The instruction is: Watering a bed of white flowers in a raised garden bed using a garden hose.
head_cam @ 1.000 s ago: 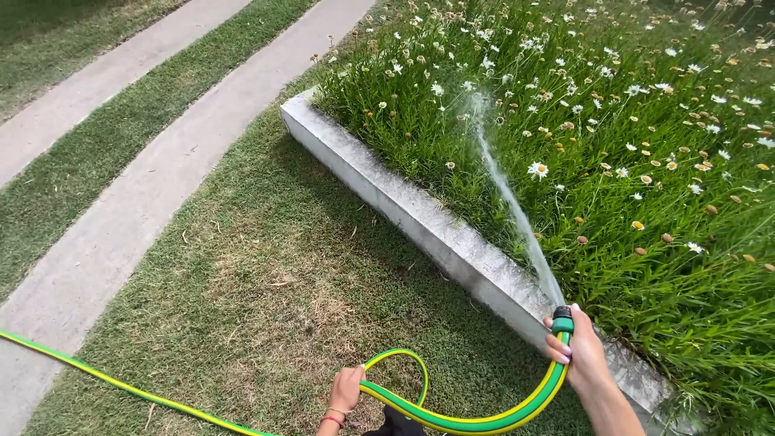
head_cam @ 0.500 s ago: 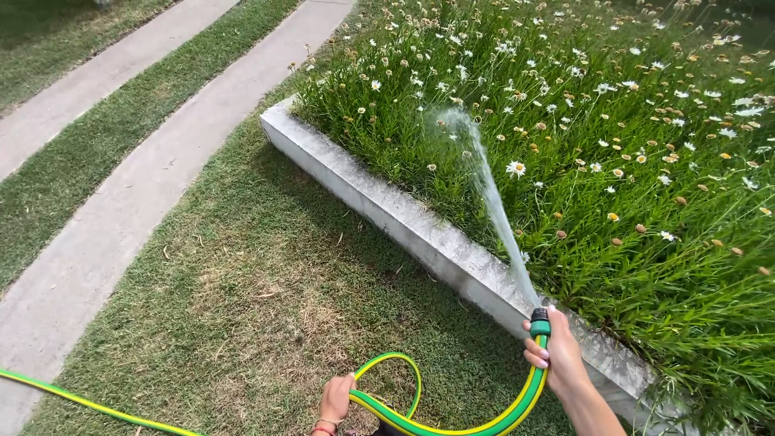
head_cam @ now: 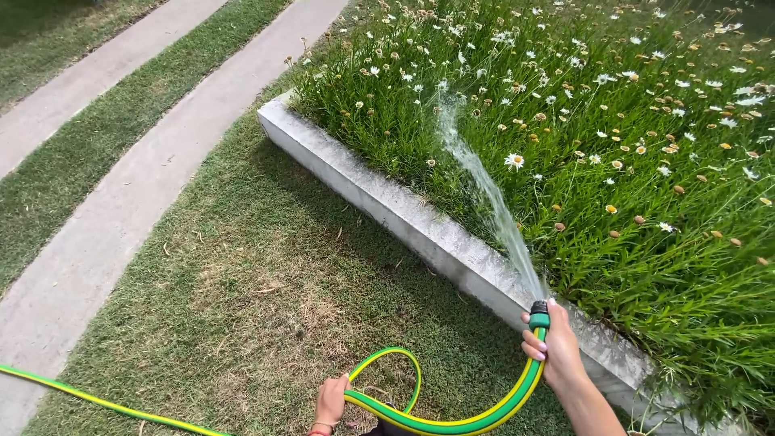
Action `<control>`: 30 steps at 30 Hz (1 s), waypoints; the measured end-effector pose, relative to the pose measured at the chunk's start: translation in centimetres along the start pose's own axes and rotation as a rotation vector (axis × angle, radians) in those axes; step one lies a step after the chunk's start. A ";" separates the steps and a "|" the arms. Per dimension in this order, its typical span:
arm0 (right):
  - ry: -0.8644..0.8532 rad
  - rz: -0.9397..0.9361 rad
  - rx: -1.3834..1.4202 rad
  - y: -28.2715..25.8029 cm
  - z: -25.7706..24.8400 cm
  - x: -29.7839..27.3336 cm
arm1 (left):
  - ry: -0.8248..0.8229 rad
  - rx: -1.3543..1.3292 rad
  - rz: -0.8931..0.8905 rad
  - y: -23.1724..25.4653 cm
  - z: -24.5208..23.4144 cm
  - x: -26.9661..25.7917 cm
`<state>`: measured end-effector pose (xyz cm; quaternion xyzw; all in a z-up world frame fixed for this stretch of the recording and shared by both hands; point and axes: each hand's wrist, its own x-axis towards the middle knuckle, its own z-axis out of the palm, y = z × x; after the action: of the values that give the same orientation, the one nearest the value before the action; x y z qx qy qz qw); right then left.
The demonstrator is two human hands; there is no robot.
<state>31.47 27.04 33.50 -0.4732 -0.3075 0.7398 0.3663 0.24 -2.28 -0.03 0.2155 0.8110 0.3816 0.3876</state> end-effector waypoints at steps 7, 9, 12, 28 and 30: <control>0.058 0.019 0.017 1.6 -2.4 0.7 | 0.032 0.002 -0.011 0.1 0.5 -0.6; 0.094 0.011 0.049 1.5 -2.5 0.2 | 0.022 0.019 0.026 -0.5 0.6 -0.4; 0.071 -0.021 0.068 1.4 -2.7 -0.4 | 0.043 -0.017 0.008 -0.2 0.6 -0.7; 0.061 -0.008 0.080 0.2 -4.0 1.3 | 0.079 0.062 0.006 1.8 1.3 -1.5; 0.032 -0.096 0.066 -1.7 -2.2 -0.7 | 0.031 0.158 -0.027 2.0 1.7 -2.1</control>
<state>34.14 27.58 34.37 -0.4570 -0.2994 0.7235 0.4219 2.92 -1.65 1.80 0.2285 0.8474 0.3143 0.3618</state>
